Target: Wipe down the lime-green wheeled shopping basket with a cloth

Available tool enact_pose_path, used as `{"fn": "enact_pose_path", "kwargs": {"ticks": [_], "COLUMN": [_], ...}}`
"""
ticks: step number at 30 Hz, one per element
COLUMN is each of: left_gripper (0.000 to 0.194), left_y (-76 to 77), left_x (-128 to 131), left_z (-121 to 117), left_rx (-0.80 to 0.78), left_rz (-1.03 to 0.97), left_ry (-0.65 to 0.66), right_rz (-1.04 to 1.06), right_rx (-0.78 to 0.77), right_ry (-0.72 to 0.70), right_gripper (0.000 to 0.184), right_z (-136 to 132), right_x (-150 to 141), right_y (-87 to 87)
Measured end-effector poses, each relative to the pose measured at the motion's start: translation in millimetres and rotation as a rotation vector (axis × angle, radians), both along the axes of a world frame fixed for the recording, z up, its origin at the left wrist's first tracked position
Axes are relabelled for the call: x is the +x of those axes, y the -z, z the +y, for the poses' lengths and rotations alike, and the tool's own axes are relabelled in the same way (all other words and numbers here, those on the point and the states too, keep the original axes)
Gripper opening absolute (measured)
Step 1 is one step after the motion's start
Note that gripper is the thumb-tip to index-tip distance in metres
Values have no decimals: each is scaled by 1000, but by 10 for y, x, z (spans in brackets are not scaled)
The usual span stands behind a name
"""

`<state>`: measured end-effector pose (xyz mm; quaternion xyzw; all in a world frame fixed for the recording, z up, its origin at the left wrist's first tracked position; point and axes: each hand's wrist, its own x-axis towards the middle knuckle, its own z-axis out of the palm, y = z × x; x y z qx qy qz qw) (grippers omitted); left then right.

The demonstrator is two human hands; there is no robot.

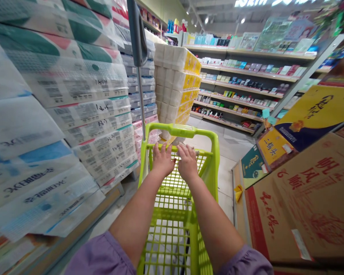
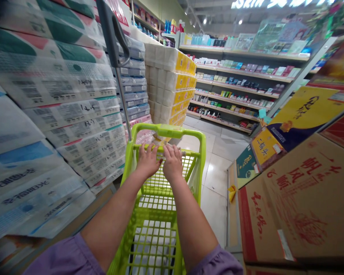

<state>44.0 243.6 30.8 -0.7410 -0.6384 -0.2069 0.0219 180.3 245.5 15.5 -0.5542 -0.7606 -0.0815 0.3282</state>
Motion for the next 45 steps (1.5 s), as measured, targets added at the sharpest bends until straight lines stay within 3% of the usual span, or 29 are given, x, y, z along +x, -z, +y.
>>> {"fn": "enact_pose_path", "kwargs": {"ticks": [2, 7, 9, 12, 14, 16, 20, 22, 25, 27, 28, 32, 33, 34, 38, 39, 43, 45], "left_gripper": [63, 65, 65, 62, 61, 62, 64, 64, 62, 61, 61, 64, 65, 64, 62, 61, 62, 62], "left_y": [3, 14, -1, -30, -36, -28, -2, -1, -11, -11, -8, 10, 12, 12, 10, 13, 36, 45], "left_x": [-8, -15, -5, 2, -5, -17, -22, -15, -9, -14, -18, -26, -24, -21, -15, -18, -29, -27], "left_z": [-1, -1, -8, -26, -33, -30, -10, -6, -11, -15, -14, 1, 5, 8, 5, 4, 16, 25], "left_rx": [-1, -10, -16, -11, -6, -4, 3, -1, -5, 1, 5, 11, 11, 9, 6, 9, 24, 30], "left_rz": [8, 17, 14, 7, 3, 4, 5, 2, 3, 8, 10, 17, 19, 21, 24, 23, 13, 6], "left_ry": [-1, -9, -10, -7, -3, -2, -7, -10, -8, -8, -11, -15, -15, -14, -13, -15, -15, -12], "right_rz": [-31, 213, 189, 22, -40, 10, 215, 181, 33, -5, 16, 239, 258, 246, 51, 36, 183, 213], "right_rx": [-12, -16, 1, 15, 11, 9, 30, 25, 12, -3, -9, 9, 13, 12, -19, -24, 1, 20], "right_ry": [-37, 361, 294, -13, -123, -38, 276, 217, -49, -136, -105, 247, 269, 236, -127, -146, 170, 224], "right_gripper": [62, 54, 55, 60, 61, 63, 62, 61, 62, 62, 62, 59, 59, 60, 67, 68, 64, 60], "right_z": [-1, 45, 35, 5, 5, 28, 72, 61, 29, 25, 31, 68, 69, 66, 40, 40, 65, 61], "right_x": [-2, 163, 115, -36, -65, 2, 164, 132, 13, -4, 18, 170, 183, 178, 98, 98, 184, 187], "right_y": [-10, -52, -33, 17, 35, 30, 5, 11, 28, 26, 19, -11, -13, -12, 2, 3, -2, 0]}}
